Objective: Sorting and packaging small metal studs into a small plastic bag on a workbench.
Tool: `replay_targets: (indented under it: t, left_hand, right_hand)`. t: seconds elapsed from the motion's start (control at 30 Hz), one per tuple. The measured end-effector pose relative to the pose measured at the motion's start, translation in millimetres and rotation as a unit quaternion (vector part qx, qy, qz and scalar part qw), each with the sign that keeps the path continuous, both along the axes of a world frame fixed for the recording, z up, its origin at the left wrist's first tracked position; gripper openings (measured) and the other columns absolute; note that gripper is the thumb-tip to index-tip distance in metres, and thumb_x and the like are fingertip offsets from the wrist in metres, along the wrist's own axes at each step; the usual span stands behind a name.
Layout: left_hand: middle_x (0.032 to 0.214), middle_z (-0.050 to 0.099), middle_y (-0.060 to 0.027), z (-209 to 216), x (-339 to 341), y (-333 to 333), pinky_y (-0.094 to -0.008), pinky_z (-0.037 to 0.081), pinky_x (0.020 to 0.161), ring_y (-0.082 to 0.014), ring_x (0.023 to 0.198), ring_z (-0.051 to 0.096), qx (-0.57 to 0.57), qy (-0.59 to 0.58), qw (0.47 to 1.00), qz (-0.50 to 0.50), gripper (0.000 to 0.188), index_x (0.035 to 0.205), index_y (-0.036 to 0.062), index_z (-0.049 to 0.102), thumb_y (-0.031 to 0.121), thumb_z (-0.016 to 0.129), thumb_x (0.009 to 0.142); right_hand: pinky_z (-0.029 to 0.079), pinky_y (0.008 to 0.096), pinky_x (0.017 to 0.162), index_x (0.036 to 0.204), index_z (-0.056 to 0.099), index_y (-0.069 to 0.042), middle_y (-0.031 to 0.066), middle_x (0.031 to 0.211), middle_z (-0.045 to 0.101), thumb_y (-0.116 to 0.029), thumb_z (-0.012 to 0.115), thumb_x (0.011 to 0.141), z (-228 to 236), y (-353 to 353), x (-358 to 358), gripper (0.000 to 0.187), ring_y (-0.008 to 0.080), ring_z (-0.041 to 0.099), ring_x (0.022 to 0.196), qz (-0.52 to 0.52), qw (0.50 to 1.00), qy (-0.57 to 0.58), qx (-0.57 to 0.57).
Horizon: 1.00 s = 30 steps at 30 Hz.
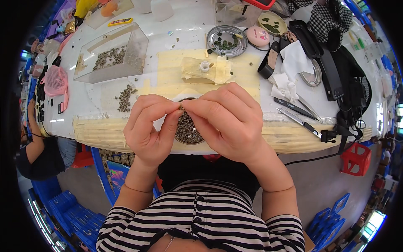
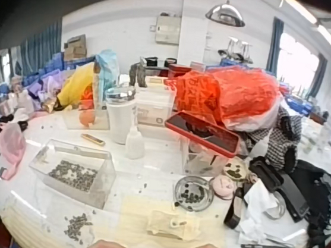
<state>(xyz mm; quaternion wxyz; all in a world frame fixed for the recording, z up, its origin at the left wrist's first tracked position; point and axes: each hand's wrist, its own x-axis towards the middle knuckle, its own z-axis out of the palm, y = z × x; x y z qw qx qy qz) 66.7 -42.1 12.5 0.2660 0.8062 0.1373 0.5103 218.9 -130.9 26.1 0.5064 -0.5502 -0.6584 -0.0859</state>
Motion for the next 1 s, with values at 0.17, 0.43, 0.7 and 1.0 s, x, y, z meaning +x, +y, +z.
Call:
replay_targets:
  t: [0.17,0.43,0.7,1.0]
  left_hand:
    - [0.08,0.064,-0.0081,1,1,0,-0.0309,0.048,0.06,-0.0224,0.069,0.06,0.003,-0.003,1.0,0.002,0.024,0.094,0.0,0.07,-0.005,0.08,0.072]
    - [0.079,0.063,-0.0078,1,3,0,-0.0306,0.047,0.059,-0.0217,0.068,0.059,0.016,0.001,0.999,0.033,0.023,0.094,-0.0001,0.071,-0.004,0.08,0.073]
    - [0.079,0.063,-0.0085,-1,4,-1,-0.0307,0.047,0.059,-0.0225,0.068,0.059,0.006,0.006,0.999,0.041,0.022,0.093,-0.0006,0.07,-0.004,0.079,0.073]
    - [0.079,0.063,-0.0089,-2,4,-1,-0.031,0.047,0.058,-0.0231,0.068,0.059,0.009,0.004,0.999,0.044,0.022,0.093,-0.0007,0.07,-0.005,0.079,0.073]
  right_hand:
    - [0.045,0.0296,0.055,0.091,0.073,-0.004,0.0045,0.077,0.063,0.004,0.078,0.063,1,0,1,0.029,0.0202,0.057,0.064,-0.002,1.0,-0.003,0.0]
    - [0.044,0.0312,0.063,0.094,0.073,-0.005,0.0051,0.078,0.063,0.001,0.076,0.076,6,4,17,0.019,0.022,0.056,0.072,-0.152,0.988,0.018,-0.01]
    - [0.043,0.0344,0.068,0.09,0.072,-0.007,0.0049,0.079,0.06,-0.008,0.076,0.078,20,17,28,0.012,0.0236,0.052,0.08,-0.158,0.98,-0.047,-0.108]
    - [0.042,0.032,0.068,0.084,0.071,-0.006,0.0039,0.081,0.061,-0.007,0.078,0.077,22,10,22,0.01,0.0207,0.052,0.079,-0.191,0.981,-0.005,-0.019]
